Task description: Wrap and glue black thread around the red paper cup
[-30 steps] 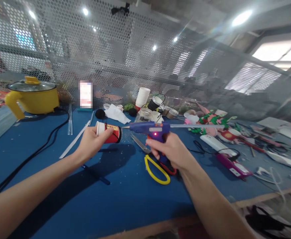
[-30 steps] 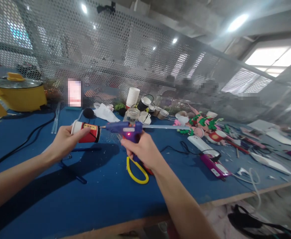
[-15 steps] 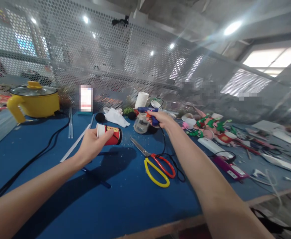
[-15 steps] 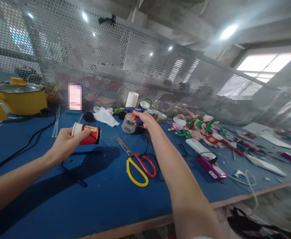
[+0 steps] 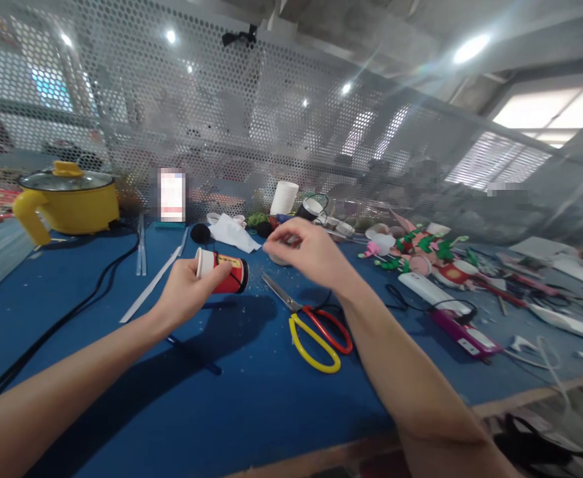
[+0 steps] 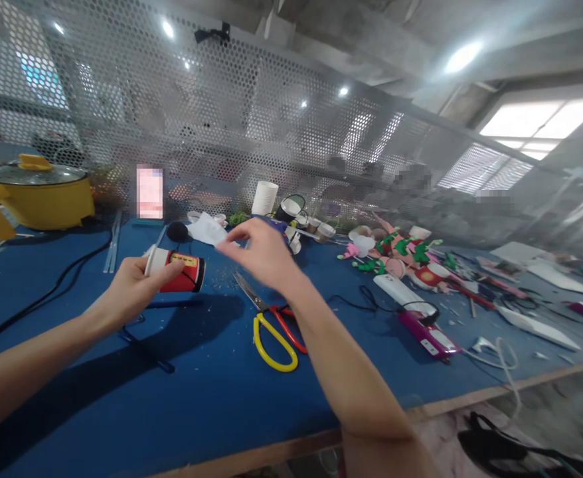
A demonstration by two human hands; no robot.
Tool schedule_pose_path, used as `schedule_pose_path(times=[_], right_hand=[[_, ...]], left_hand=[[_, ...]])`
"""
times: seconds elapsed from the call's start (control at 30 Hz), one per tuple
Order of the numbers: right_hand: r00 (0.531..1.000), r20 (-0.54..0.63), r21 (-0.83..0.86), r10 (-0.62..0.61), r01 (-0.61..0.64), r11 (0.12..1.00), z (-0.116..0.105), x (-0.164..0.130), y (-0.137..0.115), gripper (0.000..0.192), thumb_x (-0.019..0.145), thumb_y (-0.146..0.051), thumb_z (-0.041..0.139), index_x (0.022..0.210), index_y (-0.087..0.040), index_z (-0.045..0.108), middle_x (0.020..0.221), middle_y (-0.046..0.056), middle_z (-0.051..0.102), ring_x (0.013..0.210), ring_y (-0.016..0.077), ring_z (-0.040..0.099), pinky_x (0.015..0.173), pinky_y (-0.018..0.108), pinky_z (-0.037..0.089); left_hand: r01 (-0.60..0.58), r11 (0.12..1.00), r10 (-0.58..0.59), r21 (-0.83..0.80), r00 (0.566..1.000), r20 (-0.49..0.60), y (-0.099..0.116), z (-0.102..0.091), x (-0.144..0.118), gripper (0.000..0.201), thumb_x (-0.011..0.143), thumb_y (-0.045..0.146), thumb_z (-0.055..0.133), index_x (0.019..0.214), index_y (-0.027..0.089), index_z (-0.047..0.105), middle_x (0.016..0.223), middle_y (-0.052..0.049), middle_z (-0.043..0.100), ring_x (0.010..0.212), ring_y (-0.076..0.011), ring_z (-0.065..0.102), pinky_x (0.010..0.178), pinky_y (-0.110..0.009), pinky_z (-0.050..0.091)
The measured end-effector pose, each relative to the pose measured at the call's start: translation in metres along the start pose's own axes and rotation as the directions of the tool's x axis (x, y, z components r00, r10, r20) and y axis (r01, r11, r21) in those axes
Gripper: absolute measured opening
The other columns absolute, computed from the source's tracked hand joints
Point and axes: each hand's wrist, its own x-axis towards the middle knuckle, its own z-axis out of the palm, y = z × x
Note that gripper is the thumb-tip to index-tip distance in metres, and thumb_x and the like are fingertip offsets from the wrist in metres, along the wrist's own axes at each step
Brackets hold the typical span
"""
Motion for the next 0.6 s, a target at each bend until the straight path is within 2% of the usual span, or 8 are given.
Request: schedule_pose_path(times=[0.1, 0.17, 0.23, 0.37, 0.5, 0.6], right_hand=[[0.974, 0.118, 0.013, -0.192, 0.191, 0.981, 0.016, -0.016, -0.031, 0.024, 0.065, -0.034, 0.065, 0.078, -0.015, 0.059, 0.084, 0.005, 0.054, 0.084, 0.0166, 0.05, 0.076, 0.029, 0.039], [0.983, 0.104, 0.031, -0.154, 0.152, 0.988, 0.024, -0.018, -0.036, 0.026, 0.066, -0.037, 0.062, 0.077, -0.014, 0.058, 0.081, 0.005, 0.053, 0.083, 0.0169, 0.049, 0.075, 0.03, 0.039], [0.992, 0.113, 0.075, -0.059, 0.05, 0.996, 0.03, -0.018, -0.034, 0.026, 0.069, -0.041, 0.058, 0.073, -0.015, 0.057, 0.077, 0.004, 0.053, 0.077, 0.0156, 0.05, 0.07, 0.03, 0.041], [0.969, 0.239, 0.175, 0.057, -0.101, 0.979, 0.034, -0.018, -0.03, 0.018, 0.069, -0.034, 0.059, 0.068, -0.016, 0.055, 0.074, 0.002, 0.053, 0.068, 0.0125, 0.051, 0.062, 0.027, 0.042], [0.948, 0.311, 0.268, 0.066, -0.154, 0.951, 0.036, -0.023, -0.035, 0.01, 0.071, -0.023, 0.055, 0.065, -0.016, 0.053, 0.071, 0.001, 0.053, 0.064, 0.0108, 0.052, 0.061, 0.025, 0.043], [0.958, 0.277, 0.292, 0.074, -0.157, 0.944, 0.035, -0.023, -0.035, 0.009, 0.072, -0.022, 0.052, 0.065, -0.016, 0.051, 0.071, 0.001, 0.054, 0.062, 0.0105, 0.053, 0.059, 0.025, 0.043]], left_hand=[[-0.046, 0.998, 0.042, 0.036, 0.995, 0.09, -0.005, 0.001, -0.001, 0.027, 0.067, 0.039, 0.054, 0.064, 0.013, 0.061, 0.05, 0.001, 0.052, 0.046, -0.0088, 0.041, 0.042, -0.02, 0.03], [-0.121, 0.988, 0.106, 0.099, 0.984, 0.146, -0.009, 0.001, -0.003, 0.029, 0.069, 0.039, 0.052, 0.065, 0.013, 0.062, 0.053, 0.0, 0.054, 0.048, -0.0096, 0.043, 0.043, -0.02, 0.031], [-0.209, 0.955, 0.172, 0.211, 0.969, 0.179, -0.013, 0.001, -0.004, 0.031, 0.072, 0.038, 0.048, 0.059, 0.013, 0.06, 0.049, 0.001, 0.05, 0.045, -0.0082, 0.04, 0.041, -0.02, 0.028], [-0.361, 0.858, 0.267, 0.364, 0.921, 0.284, -0.014, 0.002, -0.008, 0.025, 0.073, 0.031, 0.048, 0.058, 0.015, 0.059, 0.049, 0.003, 0.047, 0.044, -0.0065, 0.038, 0.042, -0.019, 0.026], [-0.4, 0.812, 0.3, 0.424, 0.911, 0.285, -0.012, 0.002, -0.009, 0.027, 0.071, 0.031, 0.05, 0.05, 0.014, 0.053, 0.044, 0.004, 0.041, 0.042, -0.0062, 0.034, 0.04, -0.019, 0.022], [-0.359, 0.859, 0.262, 0.366, 0.921, 0.288, -0.009, 0.001, -0.008, 0.025, 0.072, 0.033, 0.05, 0.056, 0.014, 0.056, 0.047, 0.003, 0.044, 0.044, -0.0068, 0.036, 0.041, -0.019, 0.025]])
